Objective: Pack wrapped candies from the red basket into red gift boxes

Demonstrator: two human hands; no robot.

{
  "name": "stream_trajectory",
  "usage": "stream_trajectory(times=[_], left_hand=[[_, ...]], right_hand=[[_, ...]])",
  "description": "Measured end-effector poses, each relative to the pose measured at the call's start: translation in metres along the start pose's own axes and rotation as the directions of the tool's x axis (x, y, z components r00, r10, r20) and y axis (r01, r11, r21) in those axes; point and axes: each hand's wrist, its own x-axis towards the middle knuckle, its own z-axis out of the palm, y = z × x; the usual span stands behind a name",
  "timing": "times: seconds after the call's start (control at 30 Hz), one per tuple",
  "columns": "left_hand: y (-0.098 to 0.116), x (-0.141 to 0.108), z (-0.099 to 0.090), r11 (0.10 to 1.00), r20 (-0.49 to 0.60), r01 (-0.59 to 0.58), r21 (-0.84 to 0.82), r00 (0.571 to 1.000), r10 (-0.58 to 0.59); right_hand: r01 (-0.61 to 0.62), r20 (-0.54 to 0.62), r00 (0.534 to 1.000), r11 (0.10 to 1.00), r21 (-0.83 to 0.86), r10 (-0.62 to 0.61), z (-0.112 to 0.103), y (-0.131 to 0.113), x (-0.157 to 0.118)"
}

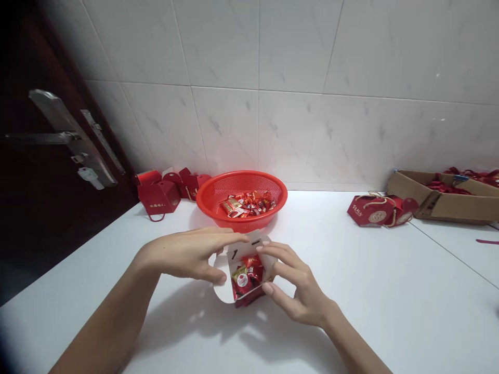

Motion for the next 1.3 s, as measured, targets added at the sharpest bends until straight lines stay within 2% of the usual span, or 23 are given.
stream_trajectory(times=[0.07,0.17,0.37,0.43,0.53,0.67,0.8,0.9,1.07,1.3], left_hand=[[-0.002,0.001,0.001,0.999,-0.015,-0.013,-0.043,1.0,0.012],[-0.005,0.006,0.004,0.998,-0.018,0.038,-0.049,0.999,-0.039],[-0.003,0.013,0.008,0.999,0.021,-0.01,-0.033,1.0,0.011],[-0.003,0.014,0.009,1.0,0.031,0.014,-0.026,0.999,-0.013],[-0.004,0.018,0.009,0.998,0.052,0.055,-0.043,0.997,-0.053],[-0.006,0.021,0.008,0.999,0.075,0.031,-0.04,0.997,-0.028],[-0.007,0.022,0.008,1.0,0.09,0.023,-0.017,0.996,-0.022],[-0.008,0.024,0.011,0.998,0.069,0.07,-0.006,0.995,-0.069],[-0.009,0.029,0.017,0.995,0.01,0.098,0.015,0.995,-0.098],[-0.007,0.036,0.02,0.987,-0.025,0.158,-0.033,0.987,-0.159]], right_hand=[[-0.034,-0.098,0.995,0.999,-0.04,0.03,0.009,0.003,-0.002],[-0.104,-0.209,0.975,0.989,-0.104,0.081,0.02,0.009,-0.005],[-0.261,-0.332,0.923,0.95,-0.169,0.195,0.031,0.017,-0.009],[-0.291,-0.353,0.909,0.944,-0.154,0.223,0.033,0.017,-0.01],[-0.32,-0.369,0.894,0.939,-0.125,0.255,0.037,0.016,-0.012],[-0.359,-0.374,0.879,0.927,-0.108,0.296,0.039,0.017,-0.015],[-0.357,-0.336,0.891,0.929,-0.101,0.306,0.041,0.022,-0.019],[-0.309,-0.336,0.902,0.949,-0.06,0.272,0.045,0.026,-0.021],[-0.298,-0.352,0.888,0.953,0.047,0.295,0.052,0.026,-0.021],[-0.3,-0.31,0.903,0.953,0.039,0.297,0.051,0.025,-0.022]])
